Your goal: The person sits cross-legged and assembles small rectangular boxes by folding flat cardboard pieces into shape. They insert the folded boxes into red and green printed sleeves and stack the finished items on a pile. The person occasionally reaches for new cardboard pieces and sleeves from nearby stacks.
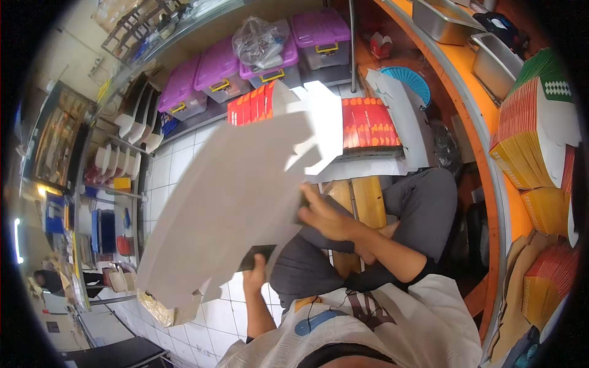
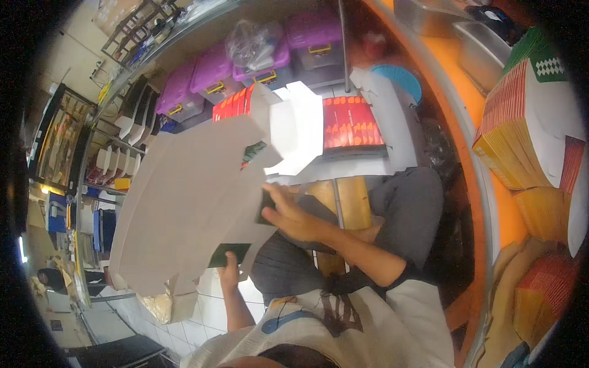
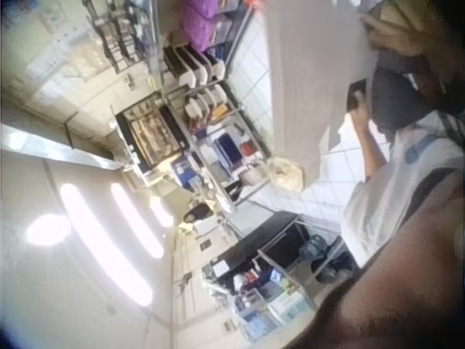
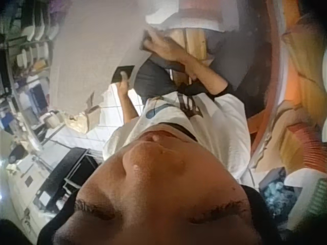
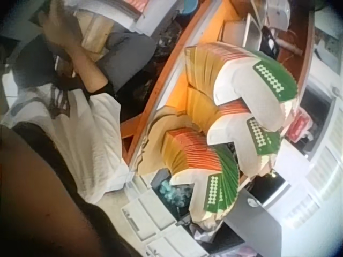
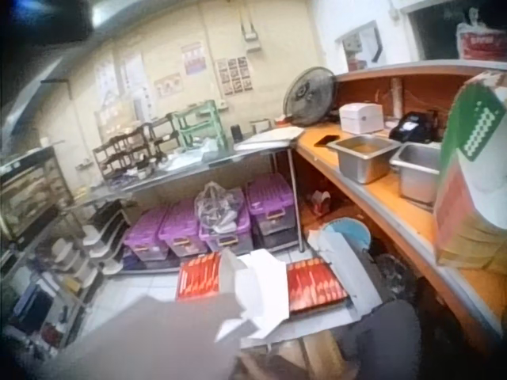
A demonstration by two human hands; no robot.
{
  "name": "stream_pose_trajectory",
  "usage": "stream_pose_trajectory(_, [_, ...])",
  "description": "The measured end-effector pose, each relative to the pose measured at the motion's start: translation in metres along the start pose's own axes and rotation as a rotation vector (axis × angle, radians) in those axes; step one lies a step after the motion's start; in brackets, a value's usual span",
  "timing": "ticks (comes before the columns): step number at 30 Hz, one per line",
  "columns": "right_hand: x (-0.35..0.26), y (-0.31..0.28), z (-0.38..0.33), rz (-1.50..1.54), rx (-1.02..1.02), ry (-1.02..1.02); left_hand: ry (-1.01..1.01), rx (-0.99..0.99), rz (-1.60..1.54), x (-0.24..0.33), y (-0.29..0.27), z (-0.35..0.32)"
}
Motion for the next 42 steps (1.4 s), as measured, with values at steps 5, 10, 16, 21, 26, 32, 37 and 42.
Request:
stream_pose_trajectory(5, [-0.008, 0.034, 0.018, -0.059, -0.156, -0.095, -0.036, 0.228, 0.029, 0.007, -0.045, -0.010])
stream_pose_trajectory(10, [0.002, 0.087, 0.038, -0.040, -0.275, -0.039, 0.041, 0.917, 0.489, -0.016, -0.047, -0.014])
stream_pose_trajectory(16, [-0.009, 0.119, 0.054, 0.093, -0.852, 0.574, -0.033, 0.440, -0.120, 0.028, -0.014, -0.010])
stream_pose_trajectory(21, [0.000, 0.113, 0.032, 0.576, -0.770, 0.291, 0.021, 0.748, -0.551, 0.051, -0.022, 0.009])
stream_pose_trajectory(26, [-0.010, 0.102, 0.013, -0.001, -0.451, -0.210, -0.017, 0.625, -0.785, 0.038, -0.024, 0.022])
stream_pose_trajectory(32, [0.005, 0.069, 0.018, -0.057, -0.401, -0.371, -0.005, 0.418, -0.818, 0.043, -0.007, 0.031])
stream_pose_trajectory(37, [-0.019, 0.065, 0.012, -0.221, -0.468, -0.244, 0.019, 0.431, -0.624, 0.035, 0.004, 0.027])
stream_pose_trajectory(42, [-0.011, 0.084, 0.011, -0.516, -0.195, -0.522, -0.030, 0.376, -0.599, 0.049, 0.028, 0.017])
Point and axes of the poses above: each hand's wrist, its own z-axis towards the middle knuckle, its own y-axis out of the palm, x = y × z, the point moved 1 cm from there along z, towards the middle knuckle, and after that the axes turned 4 degrees about z, right-handed, at the moved point
